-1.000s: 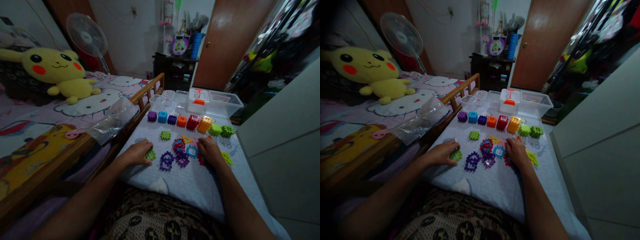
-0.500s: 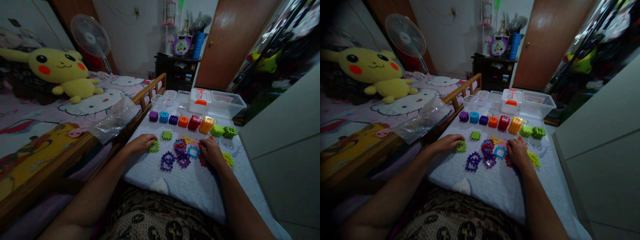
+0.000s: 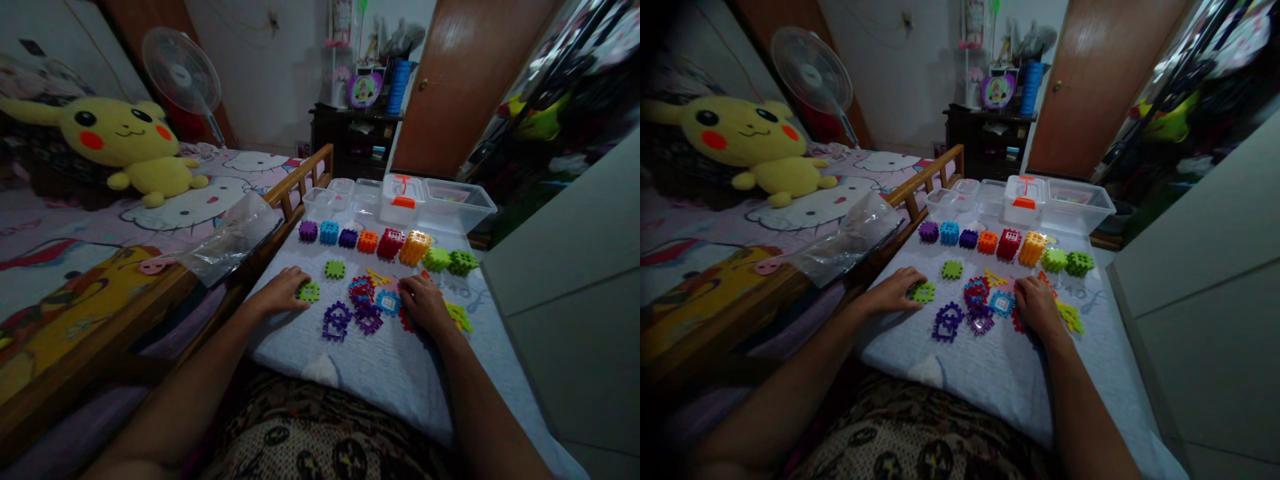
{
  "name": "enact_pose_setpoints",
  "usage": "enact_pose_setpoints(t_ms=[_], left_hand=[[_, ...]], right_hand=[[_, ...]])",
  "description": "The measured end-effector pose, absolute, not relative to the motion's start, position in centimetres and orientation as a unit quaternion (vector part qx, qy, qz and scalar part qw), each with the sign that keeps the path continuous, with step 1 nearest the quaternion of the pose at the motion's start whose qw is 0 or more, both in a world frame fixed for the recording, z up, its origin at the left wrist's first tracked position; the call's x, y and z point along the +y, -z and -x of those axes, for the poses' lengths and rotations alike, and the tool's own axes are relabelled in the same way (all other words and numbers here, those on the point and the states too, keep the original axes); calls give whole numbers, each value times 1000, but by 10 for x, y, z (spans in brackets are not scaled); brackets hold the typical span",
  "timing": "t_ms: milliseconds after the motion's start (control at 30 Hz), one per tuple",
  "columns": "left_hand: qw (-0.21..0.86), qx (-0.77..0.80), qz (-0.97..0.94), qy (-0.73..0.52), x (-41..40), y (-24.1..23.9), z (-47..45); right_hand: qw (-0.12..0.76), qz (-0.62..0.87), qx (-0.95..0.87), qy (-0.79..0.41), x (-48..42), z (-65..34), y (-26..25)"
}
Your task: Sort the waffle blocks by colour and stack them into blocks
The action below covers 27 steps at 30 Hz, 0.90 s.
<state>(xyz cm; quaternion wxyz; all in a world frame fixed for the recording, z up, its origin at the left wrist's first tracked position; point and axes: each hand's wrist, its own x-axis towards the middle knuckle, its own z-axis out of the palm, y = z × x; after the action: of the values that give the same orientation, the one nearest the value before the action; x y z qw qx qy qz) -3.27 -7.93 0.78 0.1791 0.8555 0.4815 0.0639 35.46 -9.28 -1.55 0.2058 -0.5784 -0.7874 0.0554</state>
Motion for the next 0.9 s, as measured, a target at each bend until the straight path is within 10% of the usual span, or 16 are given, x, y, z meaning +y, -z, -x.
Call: enact_pose_setpoints(t_ms=[900], left_hand=[[187,437,-877,-69,3,1,-22]], right_hand=[[179,576,-796,-60,-95,-353,13]])
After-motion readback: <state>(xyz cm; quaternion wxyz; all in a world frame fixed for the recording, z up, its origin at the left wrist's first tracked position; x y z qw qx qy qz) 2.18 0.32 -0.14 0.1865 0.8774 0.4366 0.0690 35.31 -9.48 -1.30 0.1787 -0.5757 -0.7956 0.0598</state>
